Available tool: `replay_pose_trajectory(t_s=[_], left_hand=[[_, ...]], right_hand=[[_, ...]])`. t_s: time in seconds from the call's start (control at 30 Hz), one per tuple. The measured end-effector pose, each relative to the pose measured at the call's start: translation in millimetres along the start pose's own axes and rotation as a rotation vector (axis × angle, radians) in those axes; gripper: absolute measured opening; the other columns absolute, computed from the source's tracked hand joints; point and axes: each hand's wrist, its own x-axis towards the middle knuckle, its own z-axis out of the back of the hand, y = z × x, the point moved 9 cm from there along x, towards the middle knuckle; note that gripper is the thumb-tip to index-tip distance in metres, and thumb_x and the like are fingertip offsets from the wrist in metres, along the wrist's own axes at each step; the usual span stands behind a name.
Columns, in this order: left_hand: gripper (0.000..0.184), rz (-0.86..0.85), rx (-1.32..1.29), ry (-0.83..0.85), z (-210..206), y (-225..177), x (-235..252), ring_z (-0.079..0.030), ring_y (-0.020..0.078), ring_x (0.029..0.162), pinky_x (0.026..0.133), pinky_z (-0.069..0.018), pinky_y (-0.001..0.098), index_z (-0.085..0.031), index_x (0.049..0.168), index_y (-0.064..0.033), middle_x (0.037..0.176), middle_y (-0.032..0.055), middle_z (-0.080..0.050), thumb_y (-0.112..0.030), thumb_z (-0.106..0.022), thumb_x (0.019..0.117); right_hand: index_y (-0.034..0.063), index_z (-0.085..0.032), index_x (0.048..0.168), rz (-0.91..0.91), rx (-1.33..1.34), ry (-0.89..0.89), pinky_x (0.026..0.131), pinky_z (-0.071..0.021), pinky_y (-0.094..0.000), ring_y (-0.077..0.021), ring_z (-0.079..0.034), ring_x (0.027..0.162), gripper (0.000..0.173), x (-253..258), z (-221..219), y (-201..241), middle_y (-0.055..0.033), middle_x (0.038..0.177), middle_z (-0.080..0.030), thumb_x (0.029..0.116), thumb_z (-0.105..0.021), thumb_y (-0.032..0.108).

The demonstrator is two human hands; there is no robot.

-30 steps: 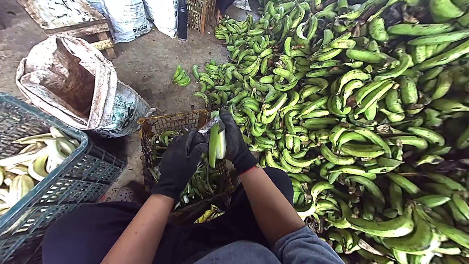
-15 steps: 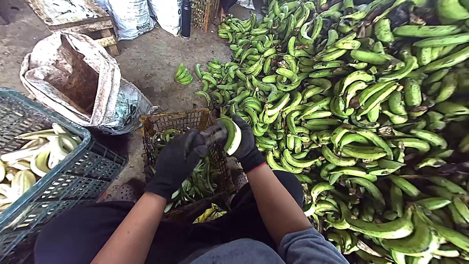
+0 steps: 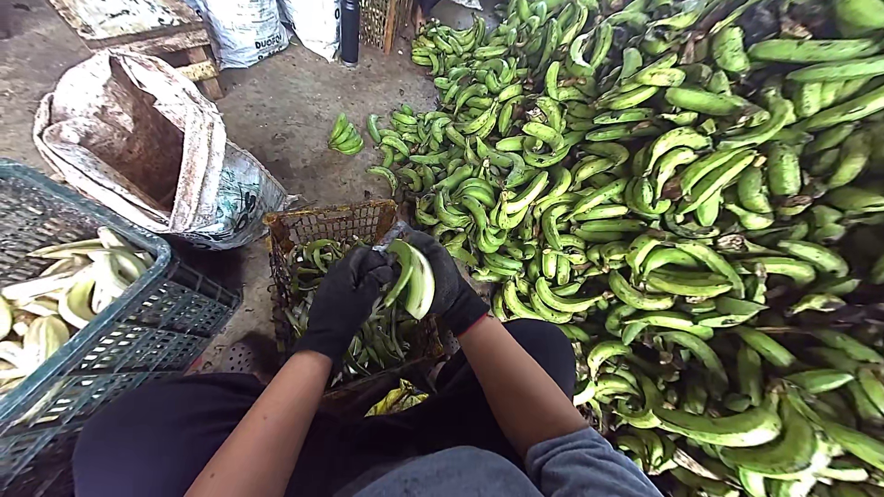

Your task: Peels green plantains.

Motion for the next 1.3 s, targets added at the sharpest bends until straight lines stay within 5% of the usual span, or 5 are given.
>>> replay_pose_trajectory(t_s=[0.3,0.53,0.63,0.87,1.3], left_hand=[[0.045,0.131,-0.174,-0.099,29.1,37.8,9.7,-0.064,0.0267,0.085,0.075,-0.053,0.0535,-0.055,0.138,-0.0221,0.102,0.0103,-0.067,-0.053,-0.049,0.1054],[0.06,-0.463,0.296,0.004,-4.1,-29.2,-23.9,-0.067,0.0367,0.107,0.089,-0.0541,0.0588,-0.059,0.146,-0.0205,0.119,0.0177,-0.069,-0.057,-0.056,0.0979],[0.054,-0.209,0.248,0.035,-1.7,-18.8,-14.3,-0.063,0.0375,0.119,0.099,-0.0501,0.061,-0.054,0.15,-0.0203,0.131,0.018,-0.065,-0.045,-0.059,0.1016],[0.058,-0.05,-0.091,-0.062,28.6,3.8,-11.3,-0.063,0.0218,0.075,0.068,-0.0539,0.0497,-0.051,0.145,-0.0227,0.095,0.0072,-0.067,-0.06,-0.051,0.1003],[0.06,-0.261,0.165,0.184,-20.9,-23.3,-24.8,-0.065,0.0285,0.116,0.1,-0.0513,0.0549,-0.058,0.144,-0.0178,0.126,0.0115,-0.068,-0.059,-0.05,0.1011]], right_hand=[[0.0173,-0.063,0.108,0.017,-0.103,-0.021,0.048,-0.0521,-0.0243,-0.0083,-0.057,0.053,0.048,-6.9,1.5,10.1,-0.0006,0.074,-0.061,0.1046,-0.033,0.054],[0.0171,-0.063,0.109,0.036,-0.159,-0.18,0.058,-0.0558,-0.029,-0.0101,-0.063,0.066,0.048,-6.1,27.6,16.3,-0.0005,0.081,-0.065,0.105,-0.034,0.055],[0.019,-0.062,0.113,0.079,-0.235,-0.093,0.061,-0.0567,-0.027,-0.0069,-0.063,0.07,0.041,-9.3,20.1,13.7,0.0018,0.085,-0.066,0.108,-0.033,0.047],[0.02,-0.063,0.113,-0.028,0.045,-0.021,0.046,-0.0509,-0.0256,-0.0102,-0.056,0.054,0.048,-7.6,19.1,14.2,-0.0012,0.078,-0.061,0.1016,-0.039,0.059],[0.0147,-0.065,0.102,0.116,-0.063,-0.09,0.057,-0.0565,-0.0266,-0.0087,-0.064,0.064,0.033,-6.3,23.3,17.6,-0.0008,0.078,-0.067,0.1055,-0.038,0.034]])
